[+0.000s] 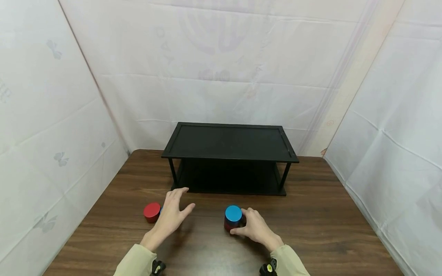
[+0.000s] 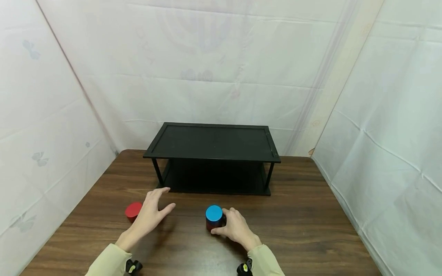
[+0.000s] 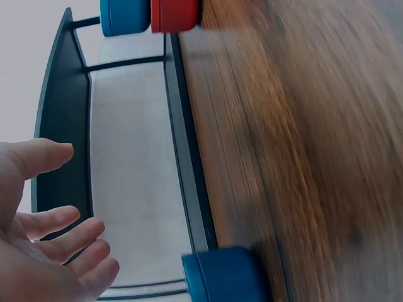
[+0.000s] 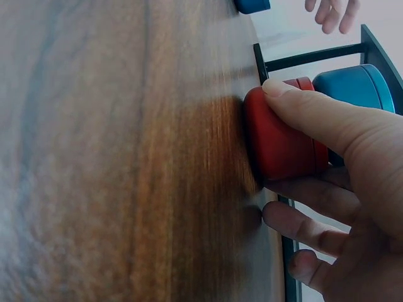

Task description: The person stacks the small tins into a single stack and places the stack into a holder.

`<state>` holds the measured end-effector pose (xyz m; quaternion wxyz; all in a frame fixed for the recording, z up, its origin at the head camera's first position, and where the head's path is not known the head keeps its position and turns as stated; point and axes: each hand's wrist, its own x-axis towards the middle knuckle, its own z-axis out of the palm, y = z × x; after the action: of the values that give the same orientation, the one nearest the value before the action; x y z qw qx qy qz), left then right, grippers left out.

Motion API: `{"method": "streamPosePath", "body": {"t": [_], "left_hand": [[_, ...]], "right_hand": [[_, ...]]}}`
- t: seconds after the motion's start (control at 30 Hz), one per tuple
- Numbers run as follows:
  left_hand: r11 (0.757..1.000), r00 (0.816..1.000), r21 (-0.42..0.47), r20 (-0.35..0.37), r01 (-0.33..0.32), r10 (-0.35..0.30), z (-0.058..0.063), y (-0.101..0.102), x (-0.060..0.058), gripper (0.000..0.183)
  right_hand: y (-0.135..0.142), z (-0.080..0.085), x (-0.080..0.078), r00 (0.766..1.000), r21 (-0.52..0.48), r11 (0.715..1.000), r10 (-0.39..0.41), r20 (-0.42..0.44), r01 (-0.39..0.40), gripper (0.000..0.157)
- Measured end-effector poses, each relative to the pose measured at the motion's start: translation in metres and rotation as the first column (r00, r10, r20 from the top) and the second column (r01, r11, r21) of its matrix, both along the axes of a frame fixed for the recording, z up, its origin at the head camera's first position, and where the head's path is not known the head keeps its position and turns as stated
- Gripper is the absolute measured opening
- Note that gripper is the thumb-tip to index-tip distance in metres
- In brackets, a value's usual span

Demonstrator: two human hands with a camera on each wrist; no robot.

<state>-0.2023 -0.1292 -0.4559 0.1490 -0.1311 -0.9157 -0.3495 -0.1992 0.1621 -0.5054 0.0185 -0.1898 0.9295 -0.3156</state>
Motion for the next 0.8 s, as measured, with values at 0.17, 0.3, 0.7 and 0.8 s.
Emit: {"method": "streamPosePath", "body": {"t": [0.17,0.3,0.7,0.8], "left_hand": [[0.999,0.999,0.002,0.008,-0.036,0.036,0.000,-0.013,-0.001,0.053],[0.998,0.998,0.009,0.017,-0.058,0.057,0.000,-0.022,-0.001,0.055],[0.993,0.992,0.000,-0.060,-0.115,0.115,-0.001,-0.045,-0.005,0.054],[0.991,0.989,-0.001,-0.067,-0.132,0.132,-0.003,-0.051,-0.005,0.054]], "right_hand": [[0.000,0.000,-0.001,1.000,0.001,1.000,-0.001,0.004,0.001,0.056],[0.000,0.000,-0.002,1.000,0.003,1.000,-0.006,0.005,0.006,0.057],[0.001,0.000,-0.003,1.000,-0.003,1.000,-0.005,-0.002,0.005,0.056],[0.001,-0.001,-0.002,1.000,-0.003,1.000,-0.004,-0.002,0.004,0.056]]}}
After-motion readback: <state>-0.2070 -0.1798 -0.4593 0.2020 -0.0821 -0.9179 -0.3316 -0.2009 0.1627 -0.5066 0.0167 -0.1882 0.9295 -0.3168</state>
